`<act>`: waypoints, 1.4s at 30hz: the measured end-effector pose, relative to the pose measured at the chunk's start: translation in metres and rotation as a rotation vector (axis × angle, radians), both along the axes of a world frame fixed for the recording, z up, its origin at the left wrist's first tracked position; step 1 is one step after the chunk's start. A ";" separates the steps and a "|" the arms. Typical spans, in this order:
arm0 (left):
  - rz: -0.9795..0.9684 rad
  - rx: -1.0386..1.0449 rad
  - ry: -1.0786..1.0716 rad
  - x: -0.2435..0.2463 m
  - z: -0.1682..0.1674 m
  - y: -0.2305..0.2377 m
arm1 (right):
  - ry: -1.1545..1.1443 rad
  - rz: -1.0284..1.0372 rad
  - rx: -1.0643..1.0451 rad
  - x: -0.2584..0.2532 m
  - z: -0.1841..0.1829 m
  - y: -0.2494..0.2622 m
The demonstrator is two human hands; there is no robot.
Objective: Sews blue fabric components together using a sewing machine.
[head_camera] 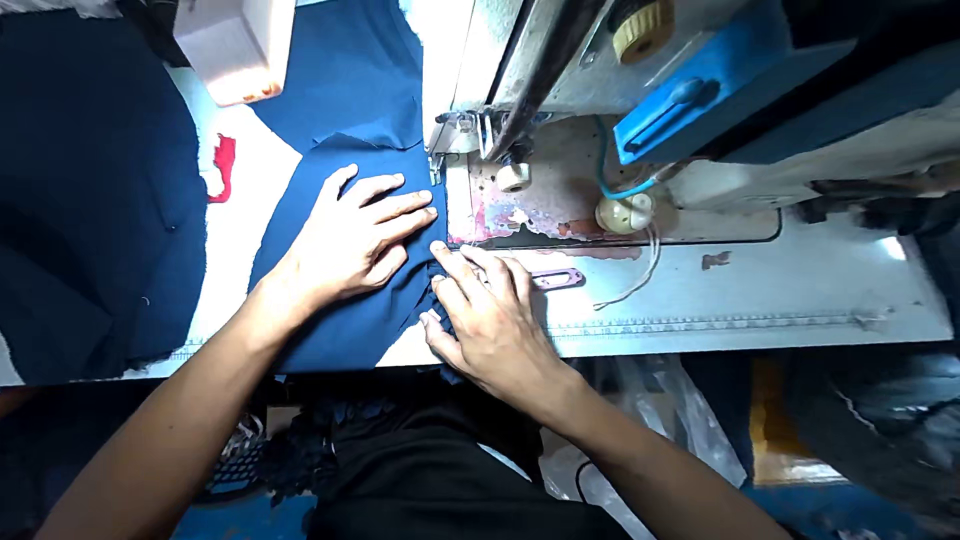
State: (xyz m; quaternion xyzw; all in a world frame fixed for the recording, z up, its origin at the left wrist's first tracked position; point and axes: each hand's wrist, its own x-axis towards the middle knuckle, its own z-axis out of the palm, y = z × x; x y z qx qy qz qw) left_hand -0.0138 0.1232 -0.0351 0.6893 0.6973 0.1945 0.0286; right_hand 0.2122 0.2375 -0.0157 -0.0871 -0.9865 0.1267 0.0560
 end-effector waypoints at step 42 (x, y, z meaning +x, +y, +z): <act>0.421 0.039 -0.146 0.043 0.017 -0.002 | 0.068 -0.225 -0.315 -0.012 0.021 0.014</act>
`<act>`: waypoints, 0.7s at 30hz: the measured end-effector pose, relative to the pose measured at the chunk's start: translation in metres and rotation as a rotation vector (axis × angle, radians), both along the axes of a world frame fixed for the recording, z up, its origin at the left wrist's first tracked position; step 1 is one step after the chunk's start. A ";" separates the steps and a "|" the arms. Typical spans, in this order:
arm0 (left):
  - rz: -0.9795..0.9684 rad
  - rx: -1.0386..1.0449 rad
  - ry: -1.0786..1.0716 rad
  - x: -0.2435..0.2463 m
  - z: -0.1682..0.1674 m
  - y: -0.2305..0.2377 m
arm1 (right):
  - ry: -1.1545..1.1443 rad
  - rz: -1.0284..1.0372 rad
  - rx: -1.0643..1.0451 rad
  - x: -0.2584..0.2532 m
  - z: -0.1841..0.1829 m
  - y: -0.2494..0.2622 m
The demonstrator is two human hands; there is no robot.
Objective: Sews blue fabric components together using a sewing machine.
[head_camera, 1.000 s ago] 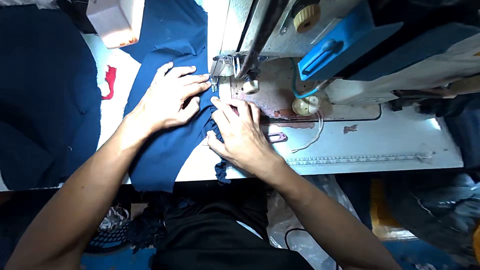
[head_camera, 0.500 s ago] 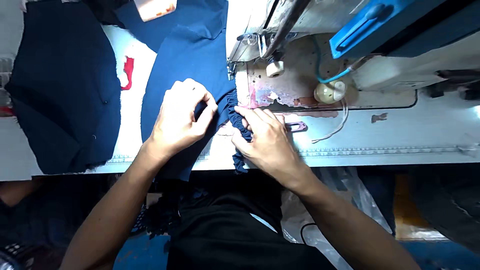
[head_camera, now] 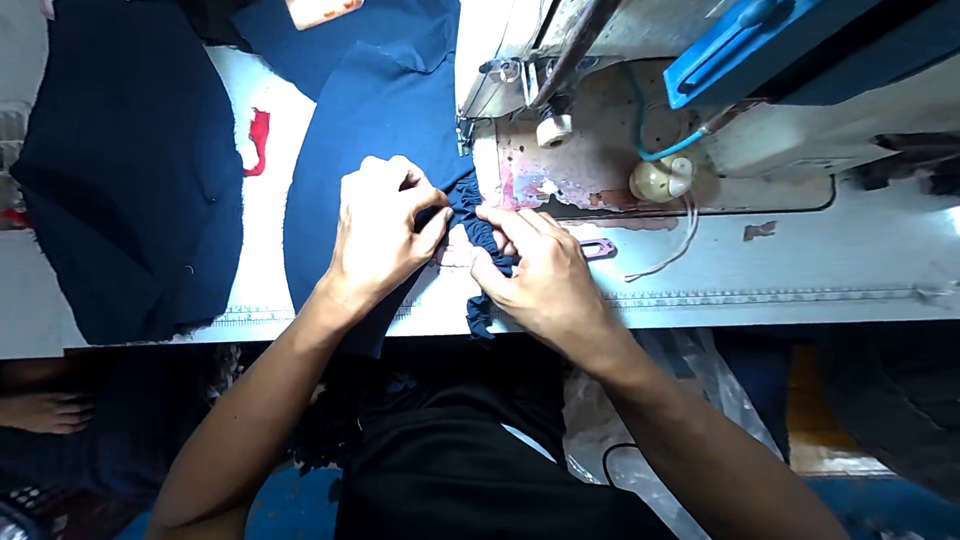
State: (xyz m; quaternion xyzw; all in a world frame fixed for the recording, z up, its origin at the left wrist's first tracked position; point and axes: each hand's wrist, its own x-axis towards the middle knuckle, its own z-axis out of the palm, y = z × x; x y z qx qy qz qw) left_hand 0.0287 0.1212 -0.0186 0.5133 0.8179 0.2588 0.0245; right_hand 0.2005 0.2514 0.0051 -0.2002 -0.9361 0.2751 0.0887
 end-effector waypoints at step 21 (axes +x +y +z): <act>-0.078 0.269 0.052 0.002 0.018 -0.008 | -0.043 0.091 0.235 0.001 -0.010 -0.017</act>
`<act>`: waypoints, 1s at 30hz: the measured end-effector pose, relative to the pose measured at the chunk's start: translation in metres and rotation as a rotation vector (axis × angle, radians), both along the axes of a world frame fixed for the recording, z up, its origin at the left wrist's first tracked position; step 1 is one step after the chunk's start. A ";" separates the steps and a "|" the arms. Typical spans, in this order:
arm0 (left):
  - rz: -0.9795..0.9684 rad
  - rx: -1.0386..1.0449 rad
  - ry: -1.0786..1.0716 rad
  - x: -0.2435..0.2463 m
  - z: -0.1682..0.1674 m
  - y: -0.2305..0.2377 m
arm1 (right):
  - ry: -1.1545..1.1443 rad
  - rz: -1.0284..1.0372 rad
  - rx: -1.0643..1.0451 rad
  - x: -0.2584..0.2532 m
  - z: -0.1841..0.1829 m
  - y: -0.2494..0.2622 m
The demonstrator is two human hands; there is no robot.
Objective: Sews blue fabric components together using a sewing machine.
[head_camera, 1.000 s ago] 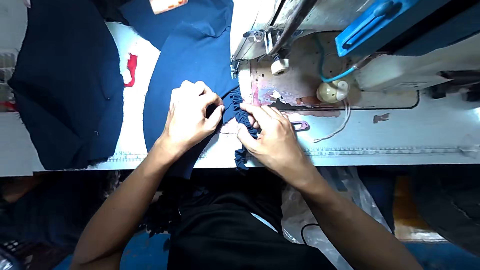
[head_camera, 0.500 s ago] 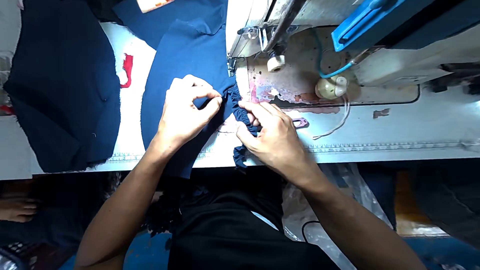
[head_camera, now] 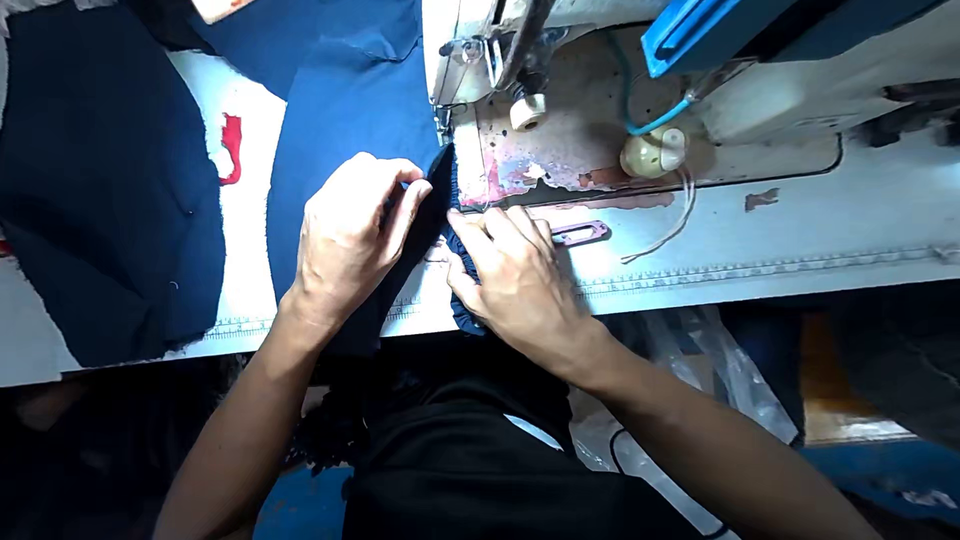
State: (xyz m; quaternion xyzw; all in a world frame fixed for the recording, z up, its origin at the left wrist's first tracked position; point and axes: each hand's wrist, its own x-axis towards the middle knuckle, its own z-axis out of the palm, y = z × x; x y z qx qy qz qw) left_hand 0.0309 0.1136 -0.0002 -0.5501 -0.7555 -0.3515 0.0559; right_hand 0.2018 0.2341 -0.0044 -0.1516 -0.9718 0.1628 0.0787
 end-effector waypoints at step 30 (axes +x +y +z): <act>0.014 -0.224 -0.140 0.009 -0.024 -0.014 | 0.011 -0.024 -0.012 0.002 -0.001 -0.010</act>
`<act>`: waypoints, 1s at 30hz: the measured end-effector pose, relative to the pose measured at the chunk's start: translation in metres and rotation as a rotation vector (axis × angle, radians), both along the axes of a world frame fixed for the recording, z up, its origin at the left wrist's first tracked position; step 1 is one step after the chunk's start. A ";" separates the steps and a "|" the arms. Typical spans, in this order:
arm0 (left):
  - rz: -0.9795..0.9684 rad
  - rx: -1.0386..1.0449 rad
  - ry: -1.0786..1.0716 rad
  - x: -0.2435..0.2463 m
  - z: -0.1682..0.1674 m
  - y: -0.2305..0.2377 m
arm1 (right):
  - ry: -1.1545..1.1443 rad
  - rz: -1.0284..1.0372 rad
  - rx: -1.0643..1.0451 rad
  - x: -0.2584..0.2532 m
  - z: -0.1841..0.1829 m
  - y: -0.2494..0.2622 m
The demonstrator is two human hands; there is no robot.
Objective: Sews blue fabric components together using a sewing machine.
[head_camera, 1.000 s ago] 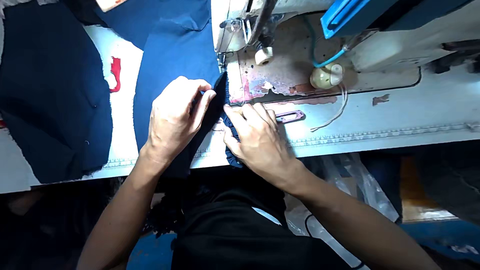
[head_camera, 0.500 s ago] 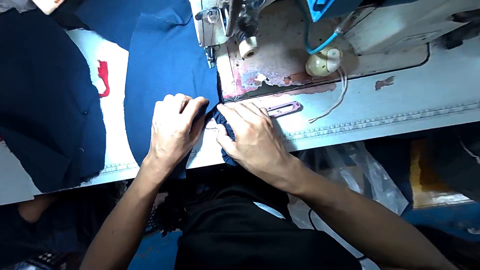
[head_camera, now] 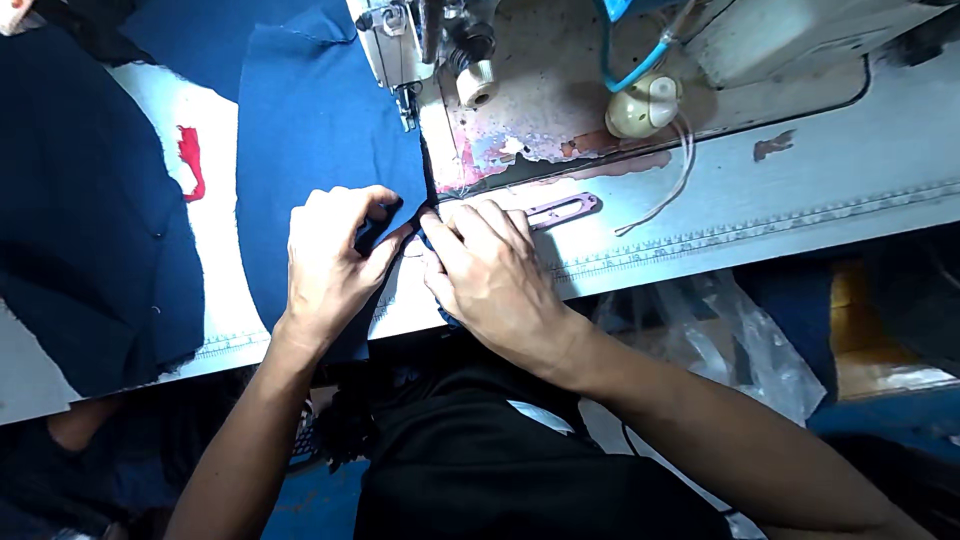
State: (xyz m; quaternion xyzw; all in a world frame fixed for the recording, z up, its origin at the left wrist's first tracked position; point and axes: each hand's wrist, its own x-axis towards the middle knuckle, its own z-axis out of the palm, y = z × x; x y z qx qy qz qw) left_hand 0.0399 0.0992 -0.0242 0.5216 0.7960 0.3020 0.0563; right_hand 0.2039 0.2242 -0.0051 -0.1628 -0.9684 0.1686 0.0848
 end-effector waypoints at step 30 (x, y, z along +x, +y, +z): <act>-0.449 -0.014 0.123 -0.030 -0.001 0.010 | 0.019 0.124 0.086 0.008 -0.010 0.014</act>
